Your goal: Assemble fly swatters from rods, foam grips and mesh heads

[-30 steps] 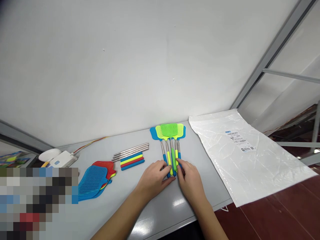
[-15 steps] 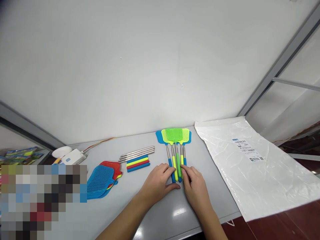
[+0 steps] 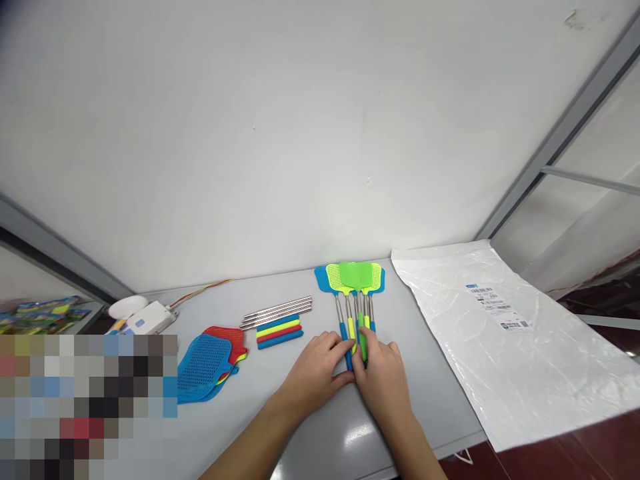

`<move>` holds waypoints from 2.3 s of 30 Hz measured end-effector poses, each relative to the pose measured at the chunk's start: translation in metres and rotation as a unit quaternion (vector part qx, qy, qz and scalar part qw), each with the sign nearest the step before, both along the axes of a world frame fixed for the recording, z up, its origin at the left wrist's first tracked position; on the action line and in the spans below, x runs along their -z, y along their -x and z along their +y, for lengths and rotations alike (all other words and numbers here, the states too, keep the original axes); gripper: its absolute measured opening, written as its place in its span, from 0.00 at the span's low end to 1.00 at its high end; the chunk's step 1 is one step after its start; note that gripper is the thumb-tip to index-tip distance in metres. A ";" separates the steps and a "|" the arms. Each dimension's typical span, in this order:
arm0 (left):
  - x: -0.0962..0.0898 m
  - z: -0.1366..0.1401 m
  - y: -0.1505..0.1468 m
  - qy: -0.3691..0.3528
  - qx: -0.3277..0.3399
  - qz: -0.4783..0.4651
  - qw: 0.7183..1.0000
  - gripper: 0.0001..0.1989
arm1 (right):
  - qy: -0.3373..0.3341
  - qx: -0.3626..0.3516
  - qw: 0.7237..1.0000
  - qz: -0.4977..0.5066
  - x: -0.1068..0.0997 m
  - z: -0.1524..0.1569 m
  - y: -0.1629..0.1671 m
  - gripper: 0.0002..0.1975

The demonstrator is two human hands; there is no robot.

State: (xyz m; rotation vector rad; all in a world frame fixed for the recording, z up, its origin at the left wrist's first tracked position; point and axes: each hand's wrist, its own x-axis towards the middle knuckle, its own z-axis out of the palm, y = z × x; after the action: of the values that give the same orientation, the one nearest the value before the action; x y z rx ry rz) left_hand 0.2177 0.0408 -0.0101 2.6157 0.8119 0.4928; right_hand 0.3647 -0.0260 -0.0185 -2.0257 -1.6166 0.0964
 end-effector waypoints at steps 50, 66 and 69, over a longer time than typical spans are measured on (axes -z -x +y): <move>-0.017 -0.025 0.181 -0.065 -0.335 -0.038 0.939 0.15 | -0.004 -0.323 0.935 -0.150 -0.039 0.084 0.031 0.15; -0.016 -0.023 0.187 -0.027 -0.338 -0.088 0.937 0.15 | 0.126 -0.407 0.887 -0.179 -0.047 0.199 0.091 0.07; -0.016 -0.022 0.187 -0.034 -0.339 -0.098 0.935 0.15 | 0.100 -0.349 0.920 -0.149 -0.064 0.186 0.083 0.09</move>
State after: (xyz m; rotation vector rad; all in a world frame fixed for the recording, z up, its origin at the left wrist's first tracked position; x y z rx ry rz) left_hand 0.0303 0.0187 0.0055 2.2302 1.6464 0.9545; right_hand 0.2818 0.1599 0.0457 -1.5460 -2.5582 0.2256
